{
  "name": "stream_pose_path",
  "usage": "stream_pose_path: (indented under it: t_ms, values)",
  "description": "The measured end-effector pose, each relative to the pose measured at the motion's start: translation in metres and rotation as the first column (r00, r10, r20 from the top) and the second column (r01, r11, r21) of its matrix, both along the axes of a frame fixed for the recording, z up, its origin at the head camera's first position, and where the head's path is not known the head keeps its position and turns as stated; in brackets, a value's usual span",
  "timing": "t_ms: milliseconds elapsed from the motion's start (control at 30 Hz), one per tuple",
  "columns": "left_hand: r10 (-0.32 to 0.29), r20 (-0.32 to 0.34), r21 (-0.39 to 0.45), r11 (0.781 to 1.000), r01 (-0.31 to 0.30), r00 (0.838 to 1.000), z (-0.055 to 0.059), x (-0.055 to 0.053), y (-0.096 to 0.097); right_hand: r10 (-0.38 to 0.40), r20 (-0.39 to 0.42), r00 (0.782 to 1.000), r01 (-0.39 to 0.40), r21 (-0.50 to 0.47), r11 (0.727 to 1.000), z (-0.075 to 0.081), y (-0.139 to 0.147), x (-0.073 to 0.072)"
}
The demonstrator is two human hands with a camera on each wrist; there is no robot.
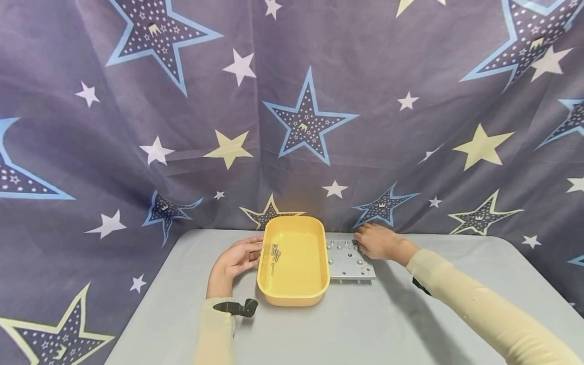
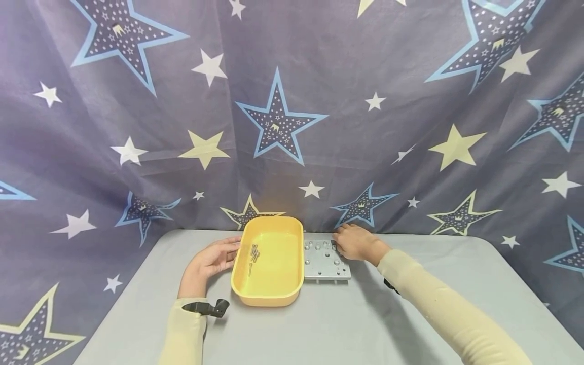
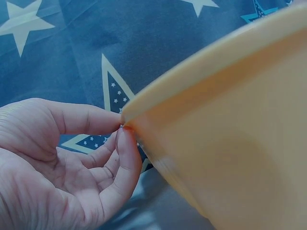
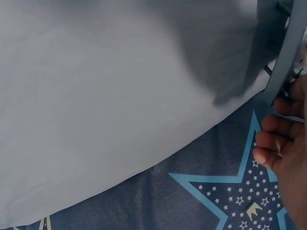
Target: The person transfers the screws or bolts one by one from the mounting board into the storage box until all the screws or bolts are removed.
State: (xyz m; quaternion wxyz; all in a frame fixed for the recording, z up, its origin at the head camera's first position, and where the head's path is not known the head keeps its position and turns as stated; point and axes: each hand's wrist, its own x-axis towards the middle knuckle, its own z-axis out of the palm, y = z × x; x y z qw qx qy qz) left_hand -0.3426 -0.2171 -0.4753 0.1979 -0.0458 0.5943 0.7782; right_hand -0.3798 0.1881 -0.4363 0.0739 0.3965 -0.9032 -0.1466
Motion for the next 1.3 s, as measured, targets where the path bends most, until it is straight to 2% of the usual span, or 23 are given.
stream_pose_path:
  t_ms: [233, 500, 800, 1033, 1300]
  values:
    - [-0.021, -0.020, 0.004, 1.000, 0.021, 1.000, 0.000, 0.003, -0.002, 0.009, -0.023, 1.000, -0.009, 0.004, 1.000, -0.003, 0.000, -0.001]
    - [-0.005, -0.015, 0.002, 1.000, 0.005, 1.000, -0.001, 0.003, 0.000, 0.049, -0.084, 0.995, -0.050, -0.006, 0.999, -0.003, 0.001, -0.002]
    - [-0.005, -0.022, 0.005, 1.000, 0.005, 1.000, -0.003, 0.001, -0.001, 0.131, -0.183, 0.974, -0.136, -0.014, 0.991, -0.006, 0.007, -0.004]
    - [0.003, -0.018, -0.002, 1.000, -0.003, 1.000, -0.001, 0.002, 0.001, 0.160, -0.199, 0.967, -0.171, -0.039, 0.985, -0.008, 0.009, -0.004]
    - [-0.001, -0.022, 0.008, 1.000, 0.001, 1.000, -0.001, 0.005, -0.002, 0.149, -0.183, 0.972, -0.157, -0.033, 0.987, -0.011, 0.008, -0.007]
